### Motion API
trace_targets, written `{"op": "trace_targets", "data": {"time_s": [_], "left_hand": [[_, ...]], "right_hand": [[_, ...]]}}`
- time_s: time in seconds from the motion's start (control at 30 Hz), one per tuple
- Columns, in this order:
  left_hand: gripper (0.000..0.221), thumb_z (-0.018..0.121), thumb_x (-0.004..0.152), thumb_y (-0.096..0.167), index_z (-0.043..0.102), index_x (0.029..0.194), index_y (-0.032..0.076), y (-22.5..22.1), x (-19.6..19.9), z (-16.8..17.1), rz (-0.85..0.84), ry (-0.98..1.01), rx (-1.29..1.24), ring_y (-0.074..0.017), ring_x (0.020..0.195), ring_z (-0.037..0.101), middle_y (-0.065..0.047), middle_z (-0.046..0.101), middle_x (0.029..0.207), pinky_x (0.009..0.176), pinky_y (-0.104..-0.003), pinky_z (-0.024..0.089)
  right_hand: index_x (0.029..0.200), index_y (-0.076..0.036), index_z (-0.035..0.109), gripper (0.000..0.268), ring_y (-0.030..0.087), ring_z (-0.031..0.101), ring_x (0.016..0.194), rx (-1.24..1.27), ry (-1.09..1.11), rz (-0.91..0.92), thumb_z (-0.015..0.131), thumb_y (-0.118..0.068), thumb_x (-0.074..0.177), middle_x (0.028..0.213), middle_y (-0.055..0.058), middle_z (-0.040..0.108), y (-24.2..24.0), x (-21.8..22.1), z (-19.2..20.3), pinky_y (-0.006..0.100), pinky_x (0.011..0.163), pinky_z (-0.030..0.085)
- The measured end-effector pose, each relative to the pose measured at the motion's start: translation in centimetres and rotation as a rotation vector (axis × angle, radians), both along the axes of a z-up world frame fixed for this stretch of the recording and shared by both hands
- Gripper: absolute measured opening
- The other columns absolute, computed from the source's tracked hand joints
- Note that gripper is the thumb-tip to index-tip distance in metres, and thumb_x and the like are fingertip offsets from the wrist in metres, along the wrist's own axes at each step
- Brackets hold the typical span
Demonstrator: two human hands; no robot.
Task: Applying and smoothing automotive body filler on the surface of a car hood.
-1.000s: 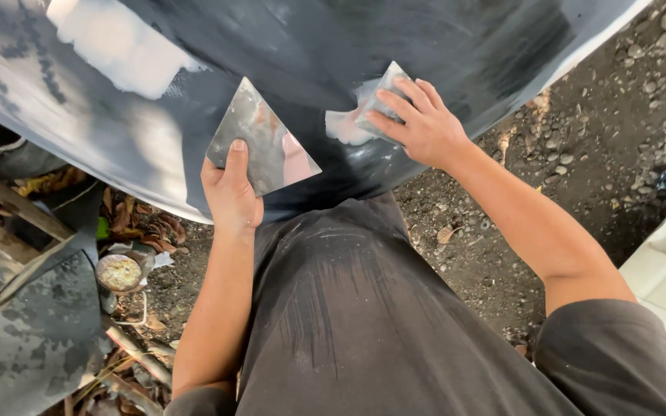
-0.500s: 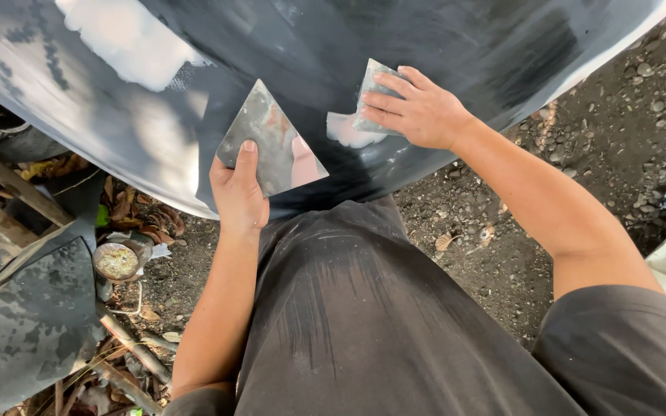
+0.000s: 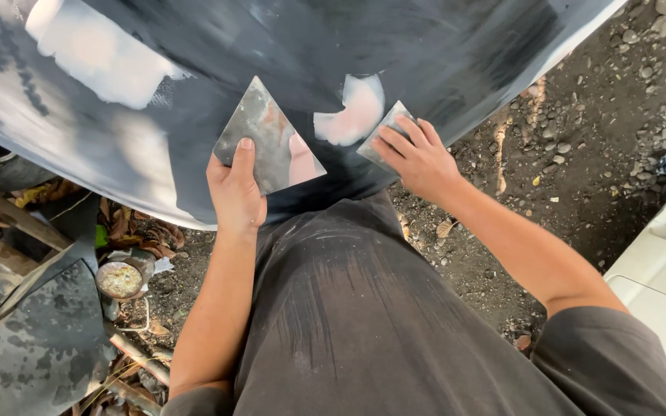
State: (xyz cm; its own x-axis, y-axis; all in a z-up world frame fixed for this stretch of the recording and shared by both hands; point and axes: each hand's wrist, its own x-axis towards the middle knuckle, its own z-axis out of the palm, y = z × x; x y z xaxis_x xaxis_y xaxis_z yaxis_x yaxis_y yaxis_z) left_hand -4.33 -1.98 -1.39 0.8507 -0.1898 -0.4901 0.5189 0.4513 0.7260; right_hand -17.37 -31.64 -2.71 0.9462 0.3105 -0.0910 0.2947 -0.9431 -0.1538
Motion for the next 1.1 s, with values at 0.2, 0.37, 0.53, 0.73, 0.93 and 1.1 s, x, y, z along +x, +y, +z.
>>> {"op": "trace_targets", "data": {"time_s": [0.2,0.37,0.53,0.73,0.93,1.1], "left_hand": [[0.021,0.062,0.104,0.007,0.064,0.124,-0.001,0.5,0.2,-0.5,-0.020,-0.023,0.009,-0.0157,0.104,0.066,-0.007,0.070,0.117,0.094,-0.033,0.056],[0.020,0.062,0.104,0.007,0.064,0.122,-0.001,0.9,0.8,-0.2,-0.018,-0.017,0.015,-0.0161,0.103,0.067,-0.008,0.070,0.116,0.093,-0.033,0.057],[0.021,0.060,0.104,0.006,0.063,0.124,-0.001,1.2,1.4,0.0,-0.038,-0.008,0.043,-0.0151,0.103,0.066,-0.007,0.070,0.117,0.092,-0.032,0.056],[0.022,0.060,0.104,0.006,0.063,0.124,-0.001,0.9,2.2,-0.2,-0.067,0.002,-0.010,-0.0156,0.102,0.067,-0.007,0.070,0.116,0.092,-0.032,0.057],[0.022,0.061,0.104,0.006,0.064,0.124,-0.002,0.9,2.8,-0.5,-0.097,0.007,-0.020,-0.0161,0.102,0.067,-0.007,0.070,0.115,0.092,-0.033,0.057],[0.020,0.060,0.104,0.006,0.064,0.122,-0.001,1.2,3.2,-1.4,-0.112,0.002,0.005,-0.0161,0.102,0.067,-0.007,0.070,0.115,0.091,-0.033,0.057]], "right_hand": [[0.145,-0.018,0.061,0.075,0.040,0.038,0.140,0.041,-0.153,-0.106,0.074,-0.002,0.072,0.151,0.015,0.048,1.4,4.5,0.9,0.056,0.113,0.038],[0.145,-0.016,0.060,0.067,0.039,0.041,0.138,0.043,-0.098,-0.273,0.072,-0.001,0.081,0.148,0.011,0.050,2.5,7.1,-0.3,0.059,0.109,0.038],[0.141,-0.015,0.061,0.062,0.042,0.041,0.135,0.031,-0.120,-0.319,0.069,-0.004,0.081,0.143,0.012,0.050,3.8,6.9,-1.2,0.063,0.106,0.038],[0.146,-0.015,0.058,0.066,0.045,0.042,0.136,0.087,-0.093,-0.431,0.065,0.001,0.083,0.148,0.014,0.048,5.9,4.3,-2.1,0.056,0.106,0.042],[0.151,-0.012,0.049,0.074,0.050,0.042,0.131,0.126,-0.070,-0.557,0.068,-0.001,0.081,0.147,0.018,0.045,8.9,2.5,-3.2,0.056,0.103,0.046],[0.150,-0.001,0.039,0.093,0.054,0.043,0.121,0.156,-0.033,-0.554,0.076,-0.009,0.065,0.139,0.027,0.040,11.5,2.2,-2.9,0.057,0.103,0.048]]}}
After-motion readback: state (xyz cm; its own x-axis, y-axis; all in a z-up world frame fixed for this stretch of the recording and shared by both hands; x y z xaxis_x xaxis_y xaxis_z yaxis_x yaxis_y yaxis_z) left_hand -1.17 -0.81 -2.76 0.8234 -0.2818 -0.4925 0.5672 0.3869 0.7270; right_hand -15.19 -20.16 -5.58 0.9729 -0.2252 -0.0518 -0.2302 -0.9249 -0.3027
